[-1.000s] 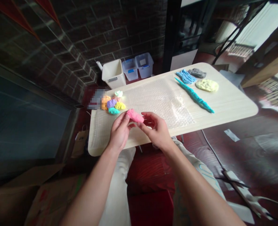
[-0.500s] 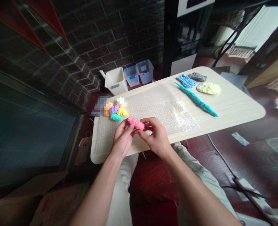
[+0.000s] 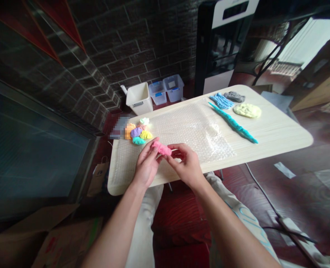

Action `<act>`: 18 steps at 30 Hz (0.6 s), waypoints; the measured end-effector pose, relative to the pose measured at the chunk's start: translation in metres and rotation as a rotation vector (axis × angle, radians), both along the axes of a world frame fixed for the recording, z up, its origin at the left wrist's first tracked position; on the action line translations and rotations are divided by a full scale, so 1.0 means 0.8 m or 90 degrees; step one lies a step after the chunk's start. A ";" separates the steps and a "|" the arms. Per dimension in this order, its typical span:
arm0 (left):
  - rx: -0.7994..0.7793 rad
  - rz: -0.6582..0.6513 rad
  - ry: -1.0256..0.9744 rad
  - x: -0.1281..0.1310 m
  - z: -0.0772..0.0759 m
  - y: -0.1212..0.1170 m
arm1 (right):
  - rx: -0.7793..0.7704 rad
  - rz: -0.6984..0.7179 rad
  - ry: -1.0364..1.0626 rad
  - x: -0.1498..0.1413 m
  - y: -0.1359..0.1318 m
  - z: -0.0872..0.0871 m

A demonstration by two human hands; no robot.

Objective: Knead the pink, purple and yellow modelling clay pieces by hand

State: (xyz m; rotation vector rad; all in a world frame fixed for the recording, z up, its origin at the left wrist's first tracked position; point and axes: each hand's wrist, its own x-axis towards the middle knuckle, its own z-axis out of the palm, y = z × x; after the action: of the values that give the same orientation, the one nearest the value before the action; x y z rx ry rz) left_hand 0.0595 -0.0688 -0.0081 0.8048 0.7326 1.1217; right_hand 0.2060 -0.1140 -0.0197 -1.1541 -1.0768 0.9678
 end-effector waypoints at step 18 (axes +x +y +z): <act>0.111 0.058 0.285 0.049 -0.041 0.006 | -0.144 -0.235 0.000 0.044 -0.007 0.013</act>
State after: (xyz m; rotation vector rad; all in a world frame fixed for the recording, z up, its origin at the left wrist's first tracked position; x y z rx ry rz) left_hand 0.0983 -0.0644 -0.0406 1.2011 1.0613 1.1088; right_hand 0.2409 -0.1199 -0.0091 -1.4760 -0.7303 0.8088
